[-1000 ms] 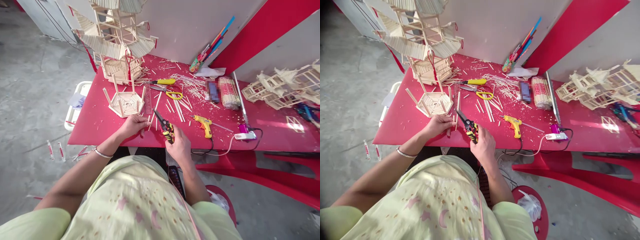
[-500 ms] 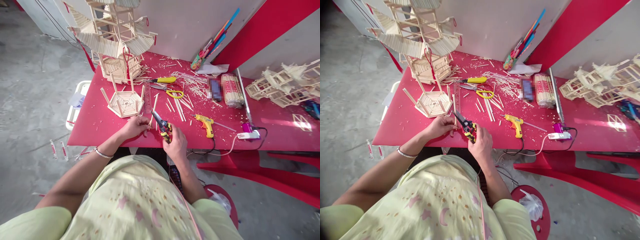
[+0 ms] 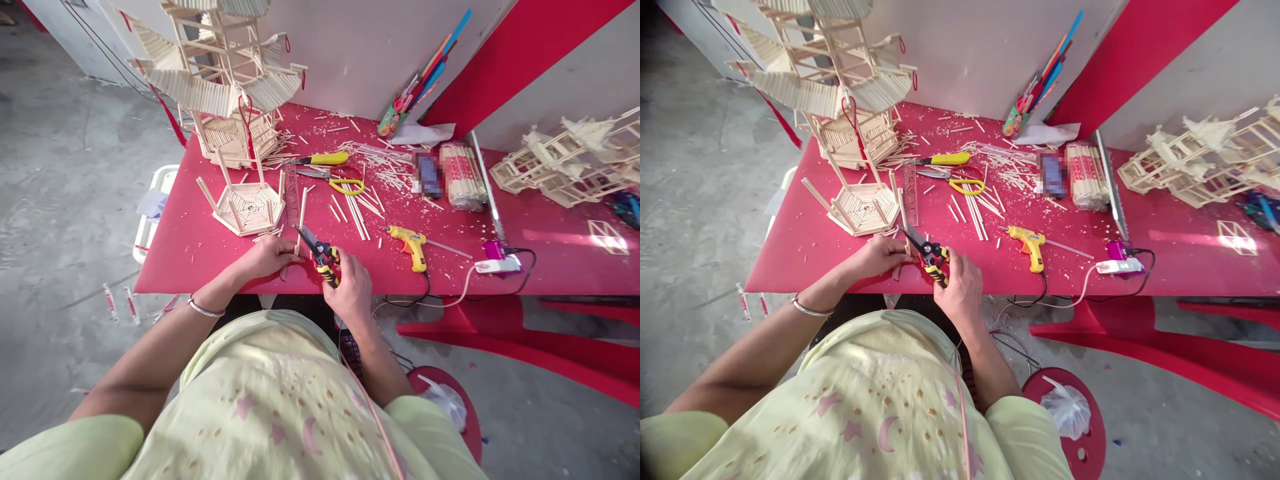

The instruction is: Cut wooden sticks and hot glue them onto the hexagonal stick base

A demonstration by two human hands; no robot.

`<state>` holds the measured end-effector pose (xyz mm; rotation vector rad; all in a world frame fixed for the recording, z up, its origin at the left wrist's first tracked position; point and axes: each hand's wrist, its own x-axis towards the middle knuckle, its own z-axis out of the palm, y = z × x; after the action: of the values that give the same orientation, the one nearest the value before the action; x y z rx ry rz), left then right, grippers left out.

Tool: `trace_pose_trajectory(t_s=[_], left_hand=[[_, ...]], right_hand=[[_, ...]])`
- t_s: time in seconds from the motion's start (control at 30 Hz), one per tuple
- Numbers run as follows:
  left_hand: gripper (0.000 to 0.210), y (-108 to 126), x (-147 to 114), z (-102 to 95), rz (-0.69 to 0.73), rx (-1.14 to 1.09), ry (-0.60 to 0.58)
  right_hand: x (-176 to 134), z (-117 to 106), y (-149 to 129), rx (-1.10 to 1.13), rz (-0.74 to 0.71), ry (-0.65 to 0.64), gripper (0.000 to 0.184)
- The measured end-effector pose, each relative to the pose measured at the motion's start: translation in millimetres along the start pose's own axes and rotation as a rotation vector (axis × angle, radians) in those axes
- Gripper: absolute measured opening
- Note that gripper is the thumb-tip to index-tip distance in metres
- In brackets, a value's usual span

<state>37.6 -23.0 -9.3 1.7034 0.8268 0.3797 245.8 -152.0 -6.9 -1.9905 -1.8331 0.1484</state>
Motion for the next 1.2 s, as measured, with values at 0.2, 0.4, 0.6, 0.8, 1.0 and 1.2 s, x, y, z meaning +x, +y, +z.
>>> trace_pose_trajectory(t_s=[0.2,0.4,0.6,0.8,1.0,1.2], left_hand=[[0.025,-1.3,-5.5,16.1,-0.054,-0.065,0.127],[0.023,-4.9,-5.3,26.5,-0.095,-0.151,0.181],[0.021,6.3,-9.8,33.7,-0.132,-0.074,0.279],[0.02,3.8,-10.2,36.2,-0.166,-0.048,0.299],[0.023,-1.5,-9.4,37.7,-0.167,-0.03,0.307],[0.023,-5.6,-8.8,37.8,-0.15,-0.016,0.302]], right_hand=[[-11.4,-5.1,3.8,-0.006,0.015,-0.006,0.068],[-23.9,-11.2,5.1,-0.041,0.034,-0.013,0.066],[-34.8,-21.8,-6.8,-0.086,0.083,-0.079,0.075],[-36.6,-26.4,-21.9,-0.155,0.11,-0.102,0.077],[-29.5,-29.3,-31.0,-0.236,0.132,-0.153,0.078],[-26.2,-36.4,-34.8,-0.199,0.162,-0.207,0.077]])
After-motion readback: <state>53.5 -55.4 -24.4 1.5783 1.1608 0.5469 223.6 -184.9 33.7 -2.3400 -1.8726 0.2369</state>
